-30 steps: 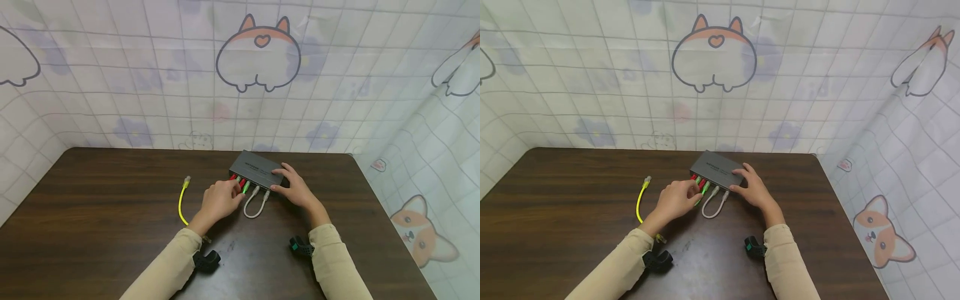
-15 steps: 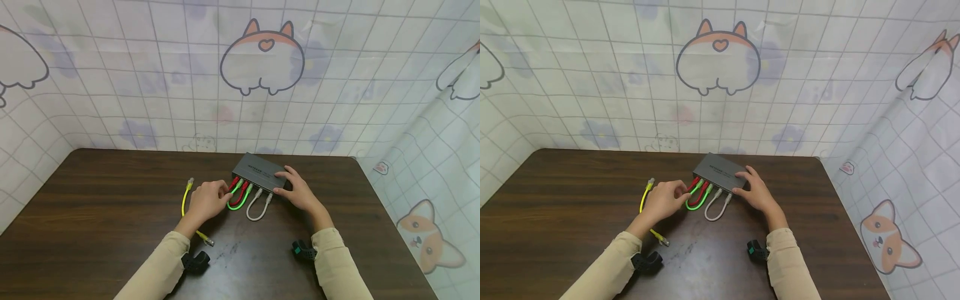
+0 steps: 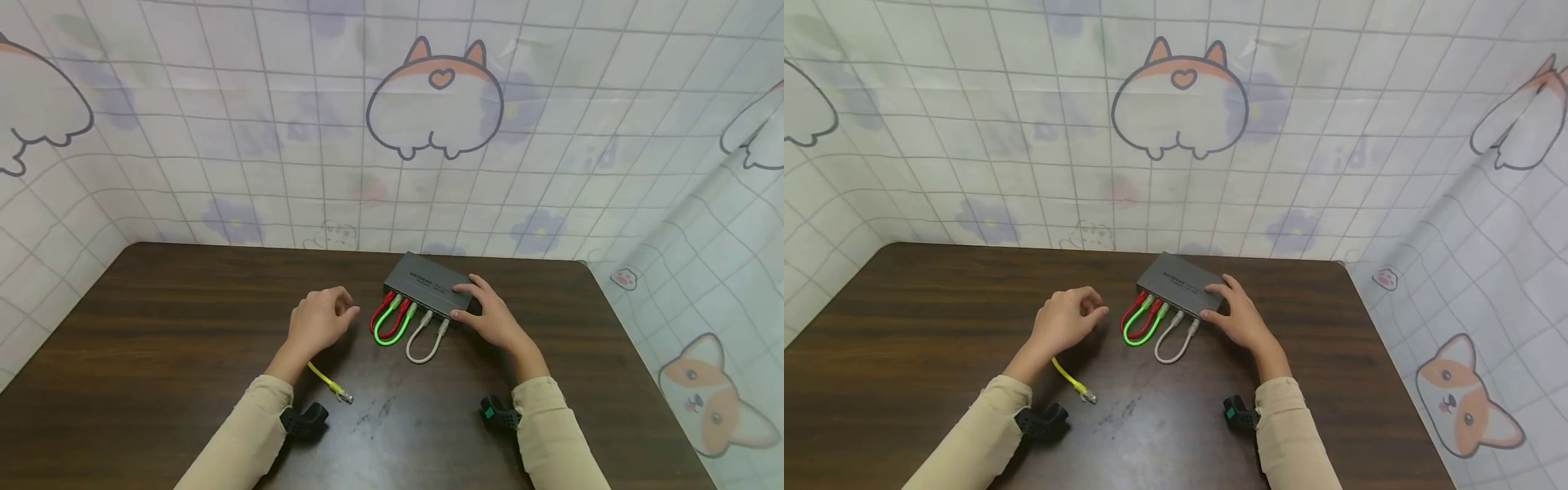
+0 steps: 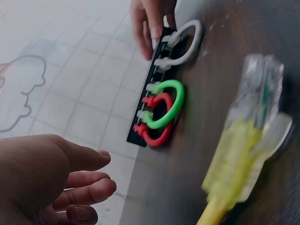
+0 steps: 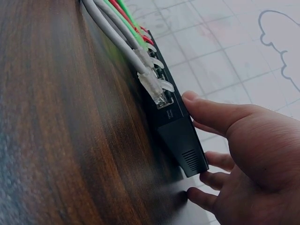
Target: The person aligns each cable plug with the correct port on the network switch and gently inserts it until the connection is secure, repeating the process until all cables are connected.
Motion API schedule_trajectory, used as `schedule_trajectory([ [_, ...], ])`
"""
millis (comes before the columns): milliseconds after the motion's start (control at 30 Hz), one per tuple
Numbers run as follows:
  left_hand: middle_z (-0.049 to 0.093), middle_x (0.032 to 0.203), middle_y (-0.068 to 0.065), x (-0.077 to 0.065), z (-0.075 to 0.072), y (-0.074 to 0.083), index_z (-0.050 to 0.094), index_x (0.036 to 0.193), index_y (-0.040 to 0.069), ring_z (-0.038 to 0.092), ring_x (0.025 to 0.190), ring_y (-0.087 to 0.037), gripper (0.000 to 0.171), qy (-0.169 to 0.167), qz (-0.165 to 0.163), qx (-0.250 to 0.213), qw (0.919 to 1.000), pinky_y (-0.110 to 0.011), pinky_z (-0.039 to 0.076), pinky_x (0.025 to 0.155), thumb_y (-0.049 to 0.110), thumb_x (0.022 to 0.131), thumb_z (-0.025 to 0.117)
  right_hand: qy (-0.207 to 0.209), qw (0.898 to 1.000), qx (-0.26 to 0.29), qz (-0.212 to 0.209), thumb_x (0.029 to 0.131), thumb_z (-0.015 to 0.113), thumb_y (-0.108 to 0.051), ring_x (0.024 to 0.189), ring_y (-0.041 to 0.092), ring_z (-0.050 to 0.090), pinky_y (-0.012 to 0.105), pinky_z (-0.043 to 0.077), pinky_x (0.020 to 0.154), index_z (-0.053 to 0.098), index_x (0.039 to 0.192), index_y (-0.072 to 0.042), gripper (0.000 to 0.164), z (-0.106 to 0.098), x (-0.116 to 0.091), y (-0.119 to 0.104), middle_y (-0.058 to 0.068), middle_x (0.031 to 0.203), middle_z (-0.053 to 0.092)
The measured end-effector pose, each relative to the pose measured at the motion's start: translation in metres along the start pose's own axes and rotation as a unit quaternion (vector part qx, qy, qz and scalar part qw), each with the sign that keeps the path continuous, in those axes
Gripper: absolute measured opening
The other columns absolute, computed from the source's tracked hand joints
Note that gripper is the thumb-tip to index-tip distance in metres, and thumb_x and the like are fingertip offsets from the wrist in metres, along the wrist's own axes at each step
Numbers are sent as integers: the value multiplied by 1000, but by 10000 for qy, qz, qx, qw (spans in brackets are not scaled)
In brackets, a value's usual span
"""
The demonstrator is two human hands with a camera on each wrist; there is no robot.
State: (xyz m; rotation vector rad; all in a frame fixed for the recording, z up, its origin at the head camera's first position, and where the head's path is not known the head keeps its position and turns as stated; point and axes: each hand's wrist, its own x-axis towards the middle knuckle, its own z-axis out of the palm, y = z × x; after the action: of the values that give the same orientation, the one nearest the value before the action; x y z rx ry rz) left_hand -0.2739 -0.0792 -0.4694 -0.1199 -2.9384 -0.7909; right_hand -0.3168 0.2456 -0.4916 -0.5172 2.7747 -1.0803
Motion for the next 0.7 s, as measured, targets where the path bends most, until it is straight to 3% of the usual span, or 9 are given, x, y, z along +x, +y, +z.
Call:
schedule_trajectory([
  [700,65,82,0,6,-23,-30,69,102,14,54,65,-19,23,145,-457,-140,9987,-31,38,54,32,88,69,37,10000,35,-65,92,66,-29,144,45,21,65,26,109,49,139,-11,54,0,-1,4,20,159,17],
])
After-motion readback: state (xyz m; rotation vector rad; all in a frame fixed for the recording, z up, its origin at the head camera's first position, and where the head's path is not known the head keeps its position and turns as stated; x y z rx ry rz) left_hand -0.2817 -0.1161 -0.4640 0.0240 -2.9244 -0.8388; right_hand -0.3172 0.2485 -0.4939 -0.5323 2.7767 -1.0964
